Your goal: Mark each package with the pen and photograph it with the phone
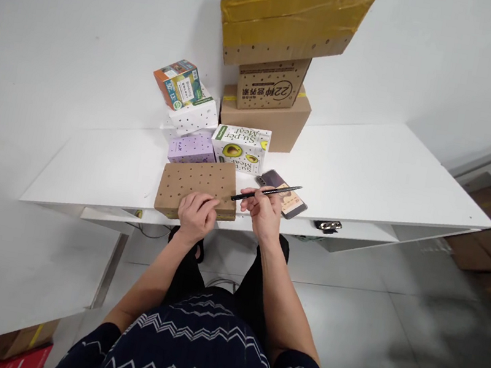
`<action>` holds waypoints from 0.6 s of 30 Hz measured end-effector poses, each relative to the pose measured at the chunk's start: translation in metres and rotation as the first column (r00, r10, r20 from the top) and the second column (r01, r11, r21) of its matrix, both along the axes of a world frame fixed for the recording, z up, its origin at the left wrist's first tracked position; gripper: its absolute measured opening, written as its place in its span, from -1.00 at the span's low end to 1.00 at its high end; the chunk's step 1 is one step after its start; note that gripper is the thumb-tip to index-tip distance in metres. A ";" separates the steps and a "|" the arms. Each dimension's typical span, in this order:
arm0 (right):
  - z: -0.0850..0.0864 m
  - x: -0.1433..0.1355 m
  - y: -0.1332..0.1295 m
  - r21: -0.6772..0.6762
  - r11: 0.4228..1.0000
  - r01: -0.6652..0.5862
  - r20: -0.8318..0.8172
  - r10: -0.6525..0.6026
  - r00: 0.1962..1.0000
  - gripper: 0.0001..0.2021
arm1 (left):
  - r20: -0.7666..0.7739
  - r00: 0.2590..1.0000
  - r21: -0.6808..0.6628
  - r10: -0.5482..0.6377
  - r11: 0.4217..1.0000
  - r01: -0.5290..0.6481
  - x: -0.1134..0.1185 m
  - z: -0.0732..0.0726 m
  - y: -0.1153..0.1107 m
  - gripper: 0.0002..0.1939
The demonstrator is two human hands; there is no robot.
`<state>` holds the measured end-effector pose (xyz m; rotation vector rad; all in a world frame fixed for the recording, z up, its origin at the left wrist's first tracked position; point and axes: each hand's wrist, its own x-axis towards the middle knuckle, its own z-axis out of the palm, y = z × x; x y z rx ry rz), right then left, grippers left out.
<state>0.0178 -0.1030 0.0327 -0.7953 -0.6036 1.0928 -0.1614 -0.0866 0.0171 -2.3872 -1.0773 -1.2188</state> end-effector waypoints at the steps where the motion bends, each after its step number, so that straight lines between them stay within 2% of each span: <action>1: 0.000 0.001 0.000 -0.010 1.000 0.010 0.012 -0.010 1.000 -0.77 | -0.014 1.000 0.008 0.014 1.000 -0.014 0.000 -0.001 0.000 -0.75; 3: -0.001 0.004 -0.001 -0.041 0.999 0.036 0.055 -0.033 0.998 -0.74 | -0.015 1.000 0.014 0.019 1.000 -0.018 -0.001 -0.003 0.000 -0.75; 6: -0.002 0.011 -0.003 -0.086 0.994 0.065 0.161 -0.051 0.986 -0.53 | -0.016 1.000 0.010 0.013 1.000 -0.013 -0.002 -0.005 -0.002 -0.73; 8: 0.002 0.015 -0.005 -0.106 0.993 0.056 0.201 -0.034 0.979 -0.52 | -0.004 1.000 -0.016 0.026 1.000 -0.026 -0.001 -0.008 -0.003 -0.73; 11: 0.012 0.016 -0.009 -0.091 0.994 -0.066 0.157 0.080 0.984 -0.62 | 0.014 0.999 -0.078 0.045 0.996 -0.043 0.000 -0.012 -0.004 -0.71; 14: 0.022 0.010 -0.013 -0.017 0.984 -0.176 0.156 0.176 0.972 -0.55 | 0.026 0.999 -0.088 0.031 0.996 -0.028 0.000 -0.014 -0.004 -0.72; 18: 0.025 -0.005 -0.009 0.070 0.997 -0.029 0.194 0.015 0.981 -0.66 | 0.026 1.000 -0.070 0.004 0.998 -0.002 -0.002 -0.017 -0.003 -0.72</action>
